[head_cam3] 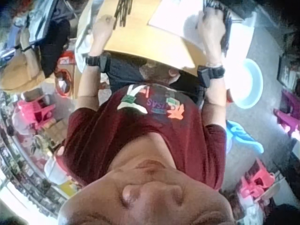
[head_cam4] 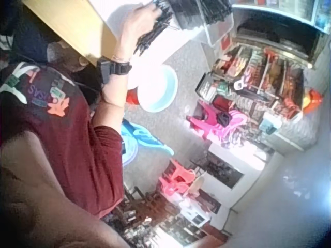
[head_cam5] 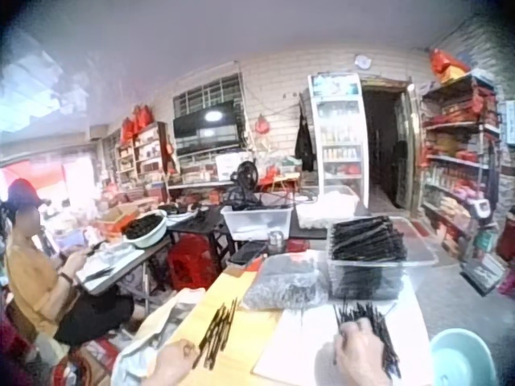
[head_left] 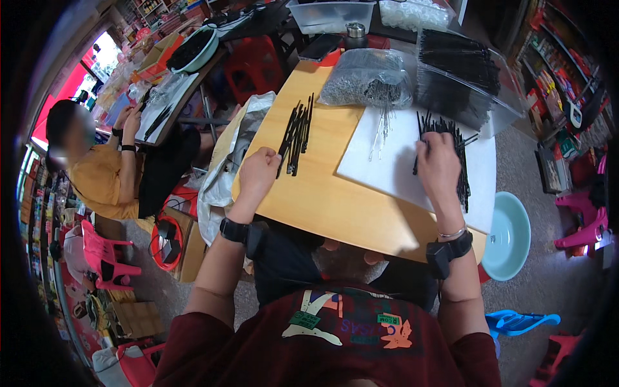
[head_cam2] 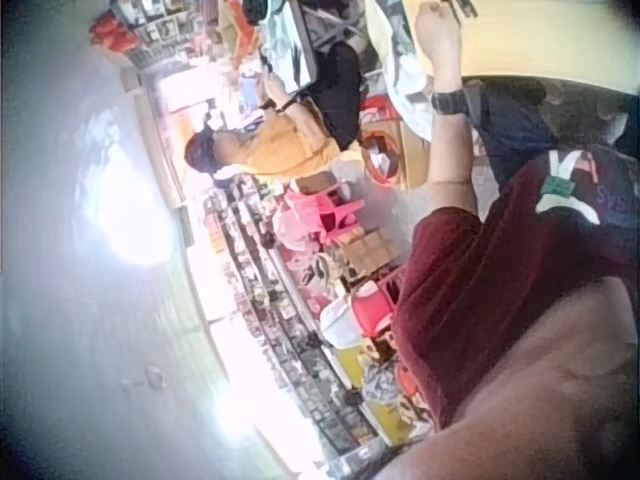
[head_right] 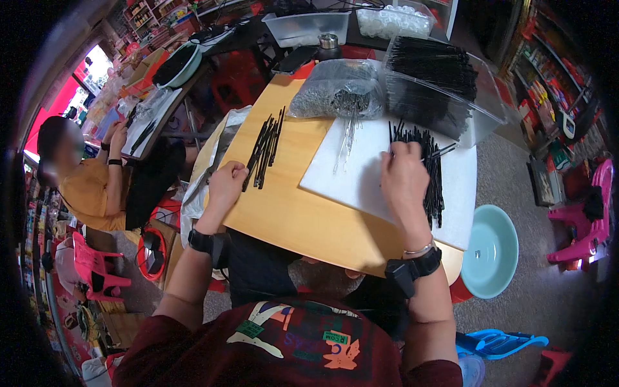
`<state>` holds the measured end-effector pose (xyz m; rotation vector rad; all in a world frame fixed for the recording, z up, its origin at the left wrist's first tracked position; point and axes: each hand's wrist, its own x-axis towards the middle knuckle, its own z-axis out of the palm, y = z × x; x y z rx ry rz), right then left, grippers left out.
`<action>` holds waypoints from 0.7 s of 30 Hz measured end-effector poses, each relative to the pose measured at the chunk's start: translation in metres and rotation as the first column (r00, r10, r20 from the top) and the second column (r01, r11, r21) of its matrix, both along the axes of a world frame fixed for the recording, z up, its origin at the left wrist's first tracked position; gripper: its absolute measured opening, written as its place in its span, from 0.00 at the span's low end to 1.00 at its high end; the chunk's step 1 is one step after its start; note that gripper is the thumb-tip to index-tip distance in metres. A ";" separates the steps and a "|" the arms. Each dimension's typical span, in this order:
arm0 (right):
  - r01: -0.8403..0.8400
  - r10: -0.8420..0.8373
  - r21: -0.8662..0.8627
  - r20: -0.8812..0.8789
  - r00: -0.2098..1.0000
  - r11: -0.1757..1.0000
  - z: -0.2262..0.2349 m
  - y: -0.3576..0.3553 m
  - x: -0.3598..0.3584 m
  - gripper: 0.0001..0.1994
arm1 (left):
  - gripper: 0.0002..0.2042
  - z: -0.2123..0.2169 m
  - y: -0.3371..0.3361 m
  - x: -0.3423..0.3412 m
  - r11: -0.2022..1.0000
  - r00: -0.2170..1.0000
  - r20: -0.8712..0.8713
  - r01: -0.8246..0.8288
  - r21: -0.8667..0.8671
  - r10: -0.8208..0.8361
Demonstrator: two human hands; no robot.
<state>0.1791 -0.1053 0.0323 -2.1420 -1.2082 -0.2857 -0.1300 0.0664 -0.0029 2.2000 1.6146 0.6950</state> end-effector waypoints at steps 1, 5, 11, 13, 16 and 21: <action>-0.060 0.059 -0.042 -0.030 0.998 0.997 -0.003 0.005 -0.007 0.09 | 0.13 0.001 0.005 -0.001 1.000 1.000 -0.002 0.006 -0.004 -0.006; -0.181 0.170 -0.108 -0.111 0.979 0.977 0.001 0.017 -0.025 0.09 | 0.14 0.019 0.012 0.000 0.984 0.994 -0.046 0.088 -0.157 -0.096; -0.219 0.170 -0.105 -0.354 0.920 0.970 -0.005 0.050 -0.018 0.11 | 0.14 0.026 -0.002 0.009 0.998 0.986 -0.162 0.017 -0.065 -0.027; -0.228 0.142 -0.147 -0.440 0.887 0.963 -0.014 0.059 -0.012 0.12 | 0.13 0.022 -0.004 0.007 0.997 0.988 -0.139 0.067 -0.047 -0.073; -0.257 0.165 -0.110 -0.518 0.839 0.960 -0.015 0.059 -0.014 0.11 | 0.12 0.021 -0.007 0.001 0.997 0.990 -0.112 0.078 -0.026 -0.080; -0.367 0.163 -0.057 -0.826 0.540 0.928 0.008 0.017 -0.027 0.09 | 0.10 0.000 -0.004 -0.024 0.999 0.996 0.084 -0.009 -0.048 0.013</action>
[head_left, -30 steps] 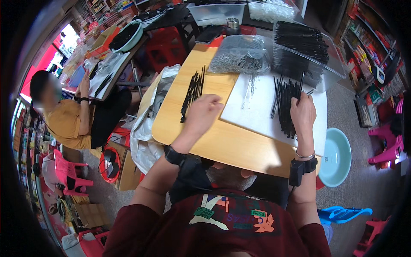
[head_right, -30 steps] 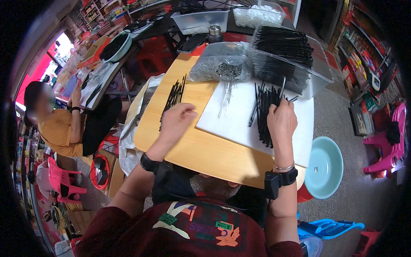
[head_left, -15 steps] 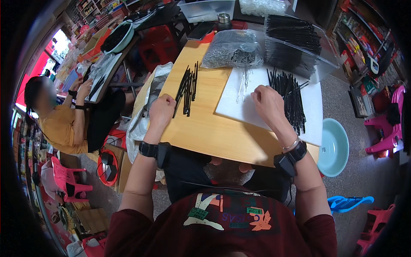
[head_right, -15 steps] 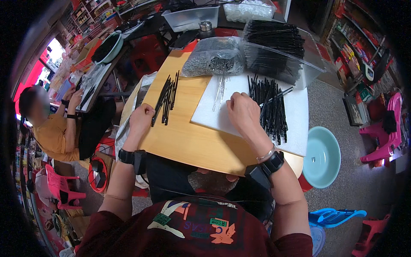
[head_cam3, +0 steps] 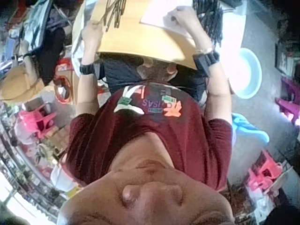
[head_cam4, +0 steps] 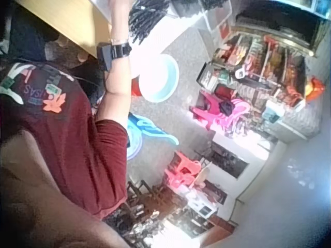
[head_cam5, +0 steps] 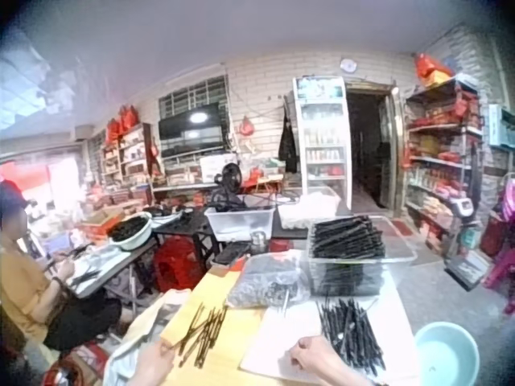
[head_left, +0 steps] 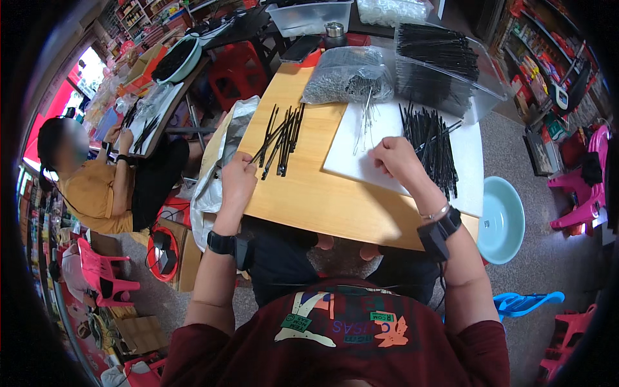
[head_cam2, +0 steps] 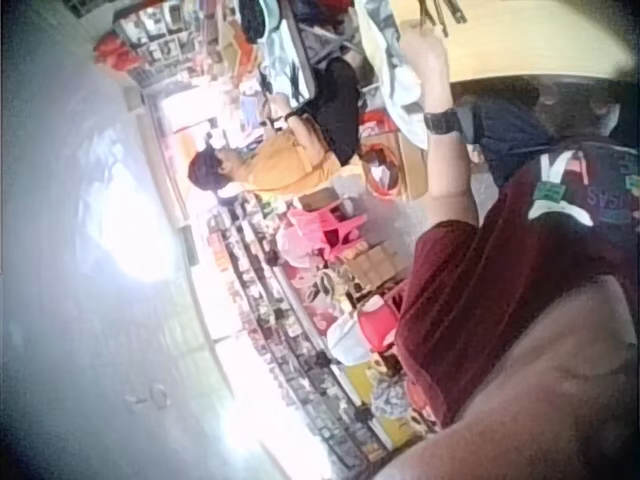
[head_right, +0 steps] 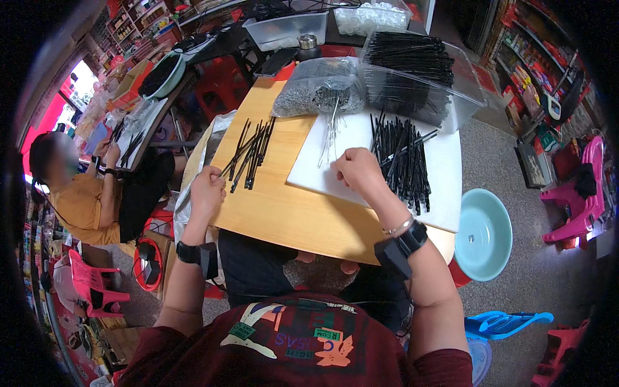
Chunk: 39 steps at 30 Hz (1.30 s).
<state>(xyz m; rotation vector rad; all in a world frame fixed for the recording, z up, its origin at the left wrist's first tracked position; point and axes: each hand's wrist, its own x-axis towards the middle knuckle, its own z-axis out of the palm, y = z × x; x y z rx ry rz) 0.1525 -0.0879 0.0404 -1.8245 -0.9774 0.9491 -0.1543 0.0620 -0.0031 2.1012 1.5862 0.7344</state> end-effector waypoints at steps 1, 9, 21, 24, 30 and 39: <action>-0.015 0.022 -0.052 0.130 0.991 0.999 -0.001 -0.007 0.001 0.09 | 0.09 0.001 -0.005 0.001 0.999 0.986 0.169 -0.003 -0.044 0.010; -0.119 0.194 -0.153 0.735 0.650 0.981 -0.003 -0.052 -0.020 0.12 | 0.11 -0.014 -0.017 -0.015 0.995 0.956 0.280 -0.063 -0.079 0.083; -0.046 0.145 -0.148 0.767 0.625 0.988 -0.007 -0.003 -0.010 0.12 | 0.10 0.033 -0.067 0.087 0.817 0.606 0.792 0.492 -0.299 -0.075; -0.062 0.129 -0.120 0.688 0.715 0.991 -0.012 -0.013 0.003 0.11 | 0.11 0.037 -0.071 0.108 0.739 0.567 0.822 0.575 -0.350 -0.052; 0.000 -0.007 -0.015 -0.415 0.910 1.000 0.007 -0.045 0.010 0.04 | 0.12 0.031 -0.053 0.137 0.555 0.447 0.894 0.736 -0.389 0.033; 0.400 -0.036 0.424 -0.648 0.760 0.813 -0.002 -0.005 0.024 0.03 | 0.15 0.022 -0.054 0.171 0.402 0.394 0.919 0.843 -0.358 -0.009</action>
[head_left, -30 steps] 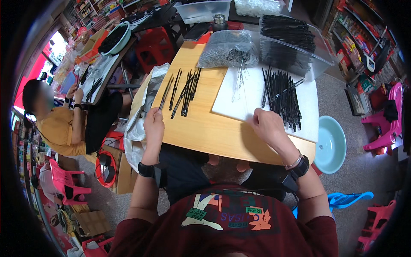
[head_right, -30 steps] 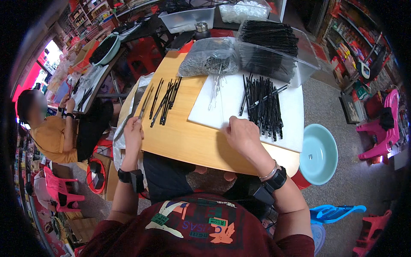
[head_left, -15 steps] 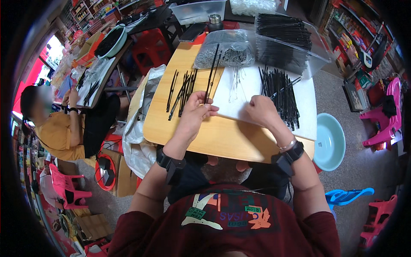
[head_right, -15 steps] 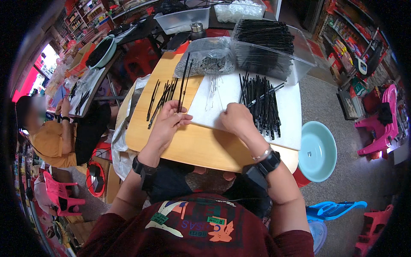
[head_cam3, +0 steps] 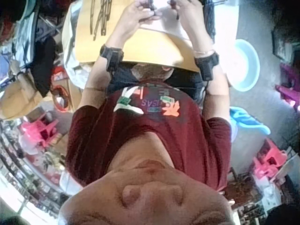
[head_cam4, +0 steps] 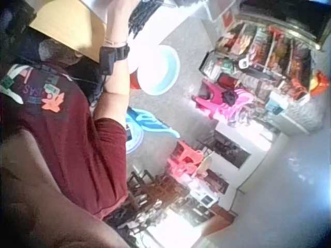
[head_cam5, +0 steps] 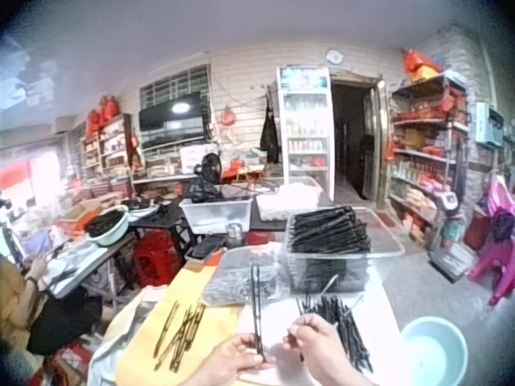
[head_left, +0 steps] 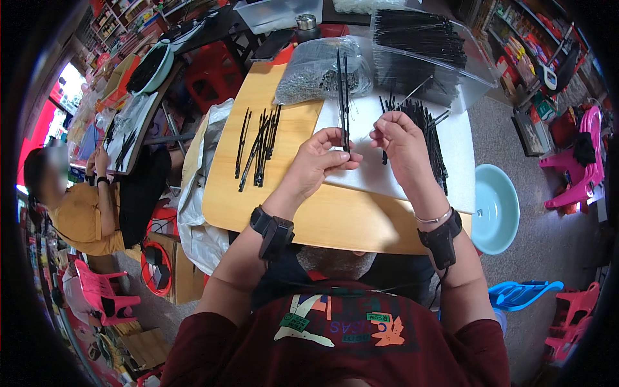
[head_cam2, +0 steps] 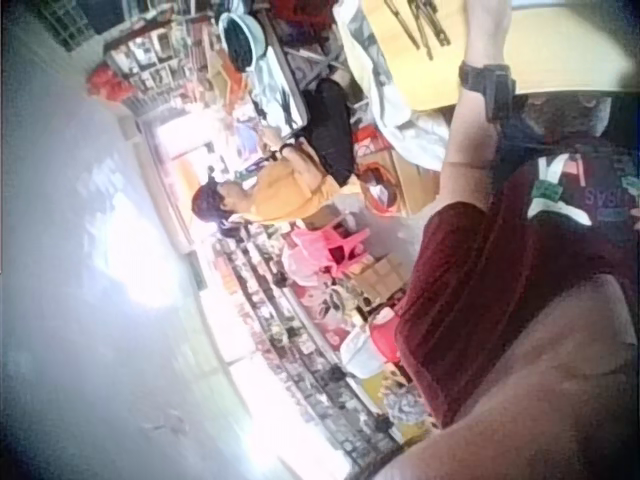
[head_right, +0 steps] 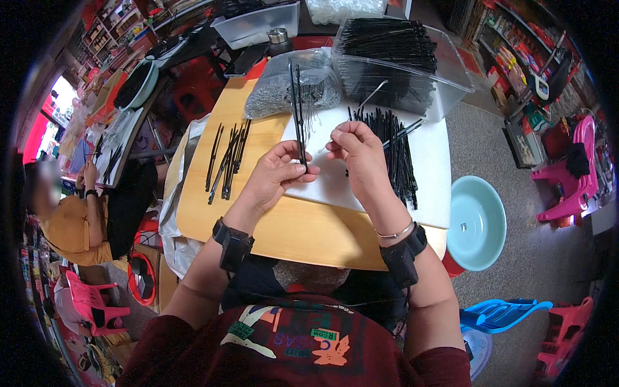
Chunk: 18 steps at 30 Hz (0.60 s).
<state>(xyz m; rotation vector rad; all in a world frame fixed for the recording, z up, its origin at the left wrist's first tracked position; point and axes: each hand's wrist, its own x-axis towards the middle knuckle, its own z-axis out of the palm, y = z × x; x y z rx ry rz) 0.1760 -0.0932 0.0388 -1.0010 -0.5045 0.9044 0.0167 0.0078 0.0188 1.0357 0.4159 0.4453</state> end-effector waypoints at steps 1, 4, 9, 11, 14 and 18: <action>0.005 -0.002 0.042 -0.067 0.998 0.999 -0.004 0.003 0.001 0.03 | 0.16 -0.003 0.000 0.001 1.000 1.000 0.007 0.005 -0.009 -0.005; 0.051 -0.049 0.021 -0.104 0.993 0.998 -0.014 0.003 0.000 0.03 | 0.18 -0.011 0.000 0.003 0.999 1.000 0.007 0.014 -0.041 -0.014; 0.007 -0.007 -0.005 -0.094 0.996 1.000 -0.020 0.002 -0.003 0.02 | 0.19 -0.013 0.005 0.003 0.999 1.000 -0.003 0.030 -0.015 -0.030; -0.045 0.040 -0.027 -0.154 0.987 0.999 -0.022 0.003 -0.004 0.02 | 0.19 -0.015 0.005 0.004 0.999 0.999 -0.003 0.042 -0.010 -0.042; -0.065 0.053 -0.061 -0.186 0.981 0.996 -0.022 0.001 -0.004 0.03 | 0.20 -0.014 0.004 0.006 0.998 0.998 -0.008 0.062 -0.002 -0.062; -0.095 0.083 -0.053 -0.192 0.978 0.994 -0.023 0.001 -0.005 0.03 | 0.20 -0.014 0.004 0.004 0.998 0.998 -0.011 0.068 0.017 -0.068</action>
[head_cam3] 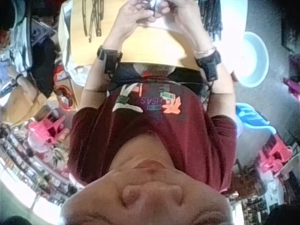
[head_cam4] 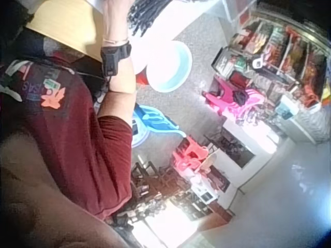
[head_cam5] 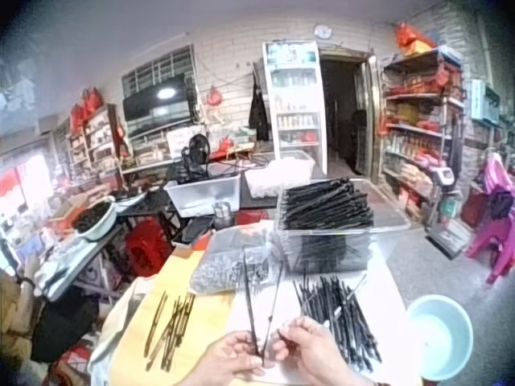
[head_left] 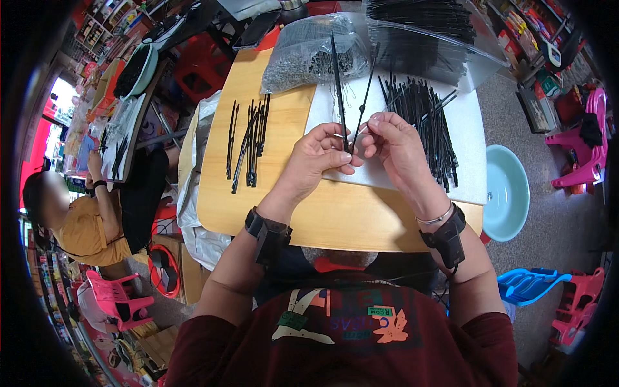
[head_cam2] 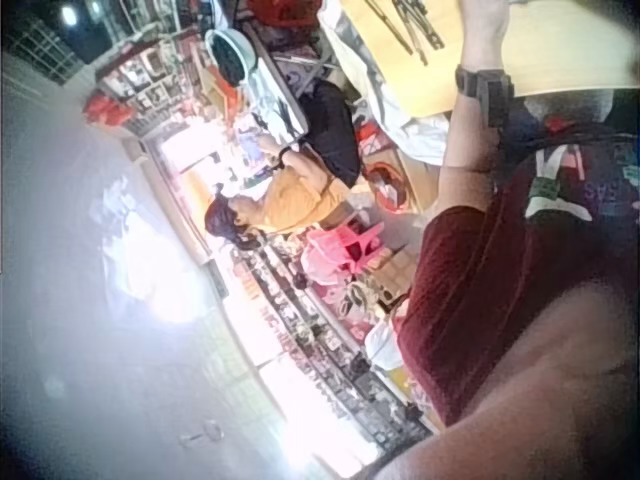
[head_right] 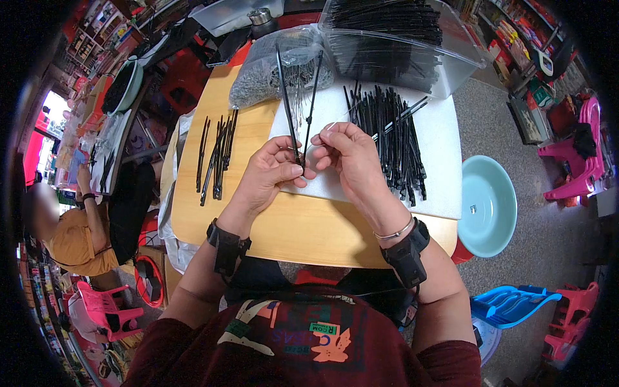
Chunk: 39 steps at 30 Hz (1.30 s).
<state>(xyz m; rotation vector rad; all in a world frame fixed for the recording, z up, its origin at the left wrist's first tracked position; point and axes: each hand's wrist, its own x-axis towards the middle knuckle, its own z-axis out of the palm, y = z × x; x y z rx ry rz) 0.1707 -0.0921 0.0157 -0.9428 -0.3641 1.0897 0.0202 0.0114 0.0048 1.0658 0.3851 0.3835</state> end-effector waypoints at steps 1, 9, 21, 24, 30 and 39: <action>-0.001 0.001 -0.010 0.008 1.000 1.000 0.002 0.000 -0.001 0.03 | 0.20 0.000 0.000 0.000 1.000 1.000 0.000 0.002 0.000 -0.002; -0.020 0.024 -0.052 0.069 0.997 0.998 -0.002 0.000 -0.002 0.04 | 0.19 0.006 -0.004 0.001 0.999 0.999 -0.035 0.034 -0.005 -0.034; -0.081 0.085 -0.100 0.032 0.996 0.992 -0.002 -0.001 0.000 0.05 | 0.19 -0.001 -0.002 -0.001 0.997 0.997 0.006 0.073 0.025 -0.073; -0.087 0.090 -0.100 0.019 0.996 0.991 -0.004 -0.001 0.002 0.06 | 0.19 0.000 -0.002 -0.002 0.996 0.996 -0.001 0.093 0.007 -0.093; -0.098 0.101 -0.096 0.022 0.995 0.991 0.000 -0.001 0.003 0.06 | 0.20 0.003 -0.002 -0.003 0.996 0.996 -0.007 0.086 0.008 -0.086; -0.010 0.015 -0.034 0.147 0.989 0.999 -0.002 0.001 0.001 0.04 | 0.12 0.008 -0.003 -0.001 0.994 0.994 0.010 0.113 -0.003 -0.113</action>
